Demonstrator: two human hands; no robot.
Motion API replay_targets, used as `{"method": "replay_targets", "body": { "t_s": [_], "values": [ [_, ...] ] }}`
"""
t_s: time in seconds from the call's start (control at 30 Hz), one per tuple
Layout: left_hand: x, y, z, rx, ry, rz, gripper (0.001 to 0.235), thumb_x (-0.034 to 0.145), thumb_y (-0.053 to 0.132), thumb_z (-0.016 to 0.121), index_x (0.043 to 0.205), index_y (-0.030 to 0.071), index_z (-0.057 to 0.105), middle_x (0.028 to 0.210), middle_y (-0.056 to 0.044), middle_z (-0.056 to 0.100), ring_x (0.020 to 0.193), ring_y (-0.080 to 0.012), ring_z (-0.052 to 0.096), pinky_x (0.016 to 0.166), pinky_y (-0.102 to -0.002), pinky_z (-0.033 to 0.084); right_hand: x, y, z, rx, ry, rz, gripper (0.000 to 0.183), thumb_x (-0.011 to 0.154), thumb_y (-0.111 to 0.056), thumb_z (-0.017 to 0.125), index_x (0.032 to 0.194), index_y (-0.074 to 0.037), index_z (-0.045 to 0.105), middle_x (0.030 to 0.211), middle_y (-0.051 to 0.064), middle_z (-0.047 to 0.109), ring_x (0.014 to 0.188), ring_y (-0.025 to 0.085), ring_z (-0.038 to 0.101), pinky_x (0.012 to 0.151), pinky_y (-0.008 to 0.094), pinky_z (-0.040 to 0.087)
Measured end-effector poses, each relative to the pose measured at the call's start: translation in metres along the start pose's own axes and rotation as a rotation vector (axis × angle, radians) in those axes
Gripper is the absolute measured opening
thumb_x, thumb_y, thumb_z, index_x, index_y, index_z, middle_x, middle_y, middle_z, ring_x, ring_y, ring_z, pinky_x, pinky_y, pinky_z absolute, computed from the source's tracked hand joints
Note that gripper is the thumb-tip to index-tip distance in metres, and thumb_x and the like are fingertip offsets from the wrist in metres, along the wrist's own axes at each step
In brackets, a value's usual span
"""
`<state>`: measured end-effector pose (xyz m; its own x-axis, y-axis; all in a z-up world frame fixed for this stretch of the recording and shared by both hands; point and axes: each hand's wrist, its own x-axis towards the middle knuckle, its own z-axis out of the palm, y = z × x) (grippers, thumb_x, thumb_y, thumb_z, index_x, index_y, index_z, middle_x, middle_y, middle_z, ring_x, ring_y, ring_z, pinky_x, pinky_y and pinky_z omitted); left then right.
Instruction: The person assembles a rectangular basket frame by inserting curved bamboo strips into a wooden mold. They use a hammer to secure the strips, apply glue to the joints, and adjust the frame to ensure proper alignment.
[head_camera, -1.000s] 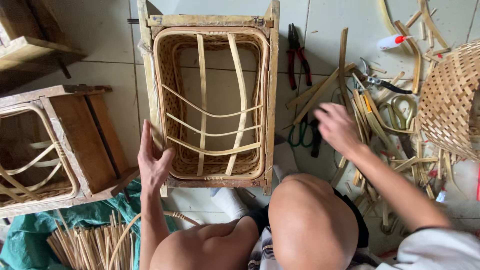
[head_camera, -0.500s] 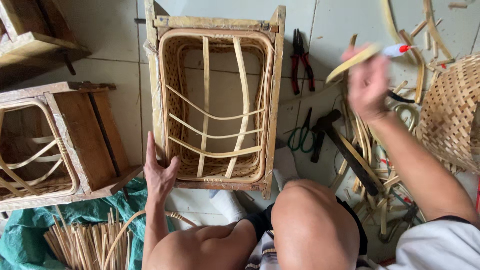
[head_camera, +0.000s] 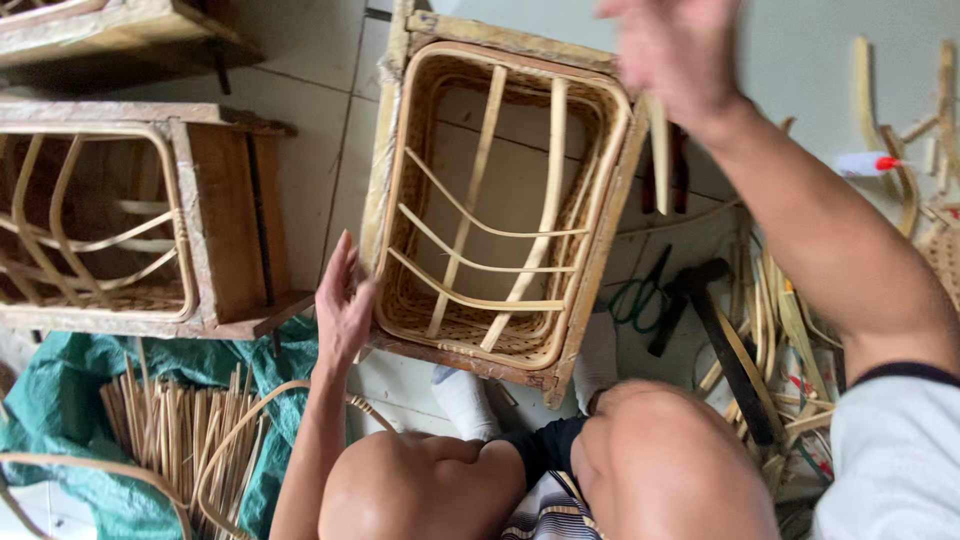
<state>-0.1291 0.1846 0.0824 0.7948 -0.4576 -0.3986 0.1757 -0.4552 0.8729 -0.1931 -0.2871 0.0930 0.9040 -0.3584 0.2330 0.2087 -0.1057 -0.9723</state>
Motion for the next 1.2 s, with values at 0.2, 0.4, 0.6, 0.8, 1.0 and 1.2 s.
{"method": "replay_targets", "body": {
  "t_s": [0.2,0.4,0.6,0.8,1.0,1.2],
  "values": [
    [0.066,0.041,0.027,0.286,0.199,0.182,0.063,0.098,0.028,0.074,0.150,0.000,0.051,0.144,-0.020,0.063,0.134,-0.0293,0.061,0.113,-0.039,0.047,0.071,0.027,0.116,-0.134,-0.304,-0.206,0.028,0.118,-0.020,0.051,0.130,0.000,0.066,0.118,0.022,0.070,0.062,0.012,0.064,0.047,0.024,0.053],
    [0.144,0.051,0.083,0.547,0.282,0.331,0.072,0.091,0.029,0.081,0.147,-0.002,0.047,0.126,-0.020,0.068,0.112,-0.0334,0.070,0.095,-0.041,0.057,0.055,0.053,0.133,-0.296,-0.438,0.009,0.036,0.111,-0.027,0.059,0.137,-0.004,0.066,0.129,0.017,0.072,0.067,0.016,0.072,0.062,0.028,0.062],
    [0.149,0.029,0.087,0.507,0.328,0.229,0.063,0.091,0.022,0.077,0.147,0.009,0.052,0.110,-0.012,0.077,0.088,-0.0274,0.077,0.080,-0.040,0.062,0.044,0.071,0.135,-0.210,-0.500,-0.183,0.030,0.118,-0.025,0.059,0.138,-0.004,0.066,0.134,0.020,0.069,0.112,0.030,0.076,0.094,0.035,0.063],
    [0.149,0.021,0.090,0.458,0.378,0.405,0.060,0.101,0.020,0.074,0.153,0.012,0.045,0.128,-0.014,0.072,0.106,-0.0252,0.079,0.090,-0.035,0.066,0.048,0.046,0.140,-0.347,-0.586,-0.123,0.031,0.114,-0.023,0.060,0.138,-0.006,0.068,0.123,0.019,0.073,0.100,0.027,0.077,0.091,0.036,0.060],
    [0.150,0.023,0.096,0.569,0.490,0.460,0.066,0.099,0.022,0.076,0.156,0.023,0.043,0.150,-0.009,0.060,0.123,-0.0266,0.071,0.098,-0.036,0.062,0.048,0.032,0.140,-0.360,-0.660,0.138,0.035,0.109,-0.028,0.057,0.137,-0.007,0.065,0.128,0.017,0.069,0.102,0.026,0.075,0.088,0.036,0.063],
    [0.136,0.037,0.089,0.546,0.331,0.464,0.065,0.103,0.014,0.072,0.160,0.023,0.042,0.163,-0.005,0.049,0.141,-0.0274,0.061,0.114,-0.037,0.055,0.042,0.038,0.144,-0.430,-0.710,0.226,0.040,0.106,-0.031,0.058,0.137,-0.007,0.065,0.129,0.015,0.070,0.113,0.027,0.071,0.102,0.041,0.055]
  ]
}}
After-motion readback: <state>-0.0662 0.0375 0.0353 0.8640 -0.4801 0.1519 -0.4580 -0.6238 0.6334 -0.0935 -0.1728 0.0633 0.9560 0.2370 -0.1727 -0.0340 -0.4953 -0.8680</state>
